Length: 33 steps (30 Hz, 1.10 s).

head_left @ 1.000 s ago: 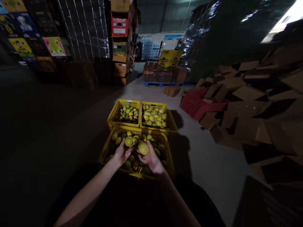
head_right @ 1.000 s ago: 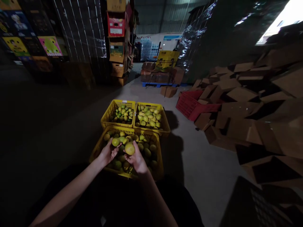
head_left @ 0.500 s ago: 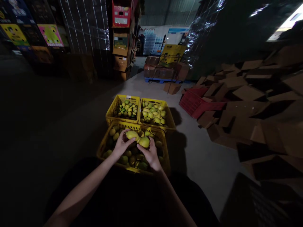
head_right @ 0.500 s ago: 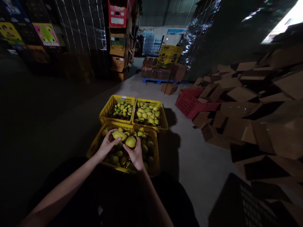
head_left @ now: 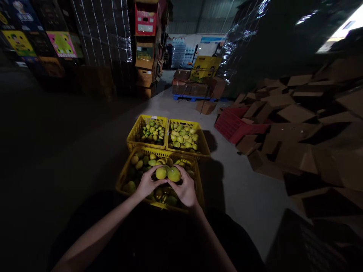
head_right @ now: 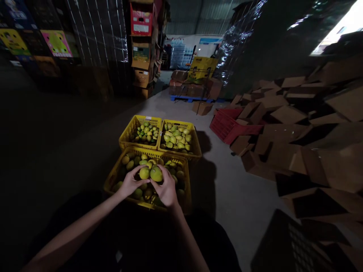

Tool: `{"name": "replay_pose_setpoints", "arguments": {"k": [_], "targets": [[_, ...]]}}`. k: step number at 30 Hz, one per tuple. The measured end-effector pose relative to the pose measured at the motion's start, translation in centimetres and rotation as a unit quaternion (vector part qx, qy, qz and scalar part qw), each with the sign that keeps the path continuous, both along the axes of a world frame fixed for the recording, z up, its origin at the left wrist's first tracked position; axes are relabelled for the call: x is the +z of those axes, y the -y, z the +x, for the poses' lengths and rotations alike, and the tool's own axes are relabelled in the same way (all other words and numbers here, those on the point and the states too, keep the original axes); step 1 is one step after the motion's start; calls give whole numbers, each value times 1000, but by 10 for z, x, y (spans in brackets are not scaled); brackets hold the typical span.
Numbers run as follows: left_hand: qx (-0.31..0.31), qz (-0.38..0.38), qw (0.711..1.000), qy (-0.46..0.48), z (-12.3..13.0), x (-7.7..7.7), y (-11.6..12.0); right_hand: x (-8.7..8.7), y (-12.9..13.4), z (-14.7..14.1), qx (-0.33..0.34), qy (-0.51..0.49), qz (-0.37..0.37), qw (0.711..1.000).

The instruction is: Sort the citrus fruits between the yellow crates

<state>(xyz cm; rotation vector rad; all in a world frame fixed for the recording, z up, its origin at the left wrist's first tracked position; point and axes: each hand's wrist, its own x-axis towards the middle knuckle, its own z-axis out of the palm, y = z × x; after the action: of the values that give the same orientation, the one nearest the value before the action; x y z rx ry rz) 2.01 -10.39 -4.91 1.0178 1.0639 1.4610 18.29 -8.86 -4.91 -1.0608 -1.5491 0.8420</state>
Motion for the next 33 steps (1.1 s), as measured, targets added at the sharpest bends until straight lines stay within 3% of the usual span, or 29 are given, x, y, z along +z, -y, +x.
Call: {"name": "replay_pose_setpoints", "arguments": {"k": [5, 12, 20, 27, 33], "targets": [[43, 75, 993, -84, -8, 9, 3, -5, 4, -7, -11, -11, 5, 1000], [104, 91, 984, -108, -14, 9, 1, -7, 3, -9, -29, -18, -9, 999], [57, 63, 996, 13, -11, 11, -3, -1, 5, -7, -14, -7, -18, 1000], [8, -35, 993, 115, -7, 19, 0, 6, 7, -10, -1, -58, -36, 998], [26, -20, 998, 45, -9, 17, -2, 2, 4, -9, -13, -37, -23, 999]]}}
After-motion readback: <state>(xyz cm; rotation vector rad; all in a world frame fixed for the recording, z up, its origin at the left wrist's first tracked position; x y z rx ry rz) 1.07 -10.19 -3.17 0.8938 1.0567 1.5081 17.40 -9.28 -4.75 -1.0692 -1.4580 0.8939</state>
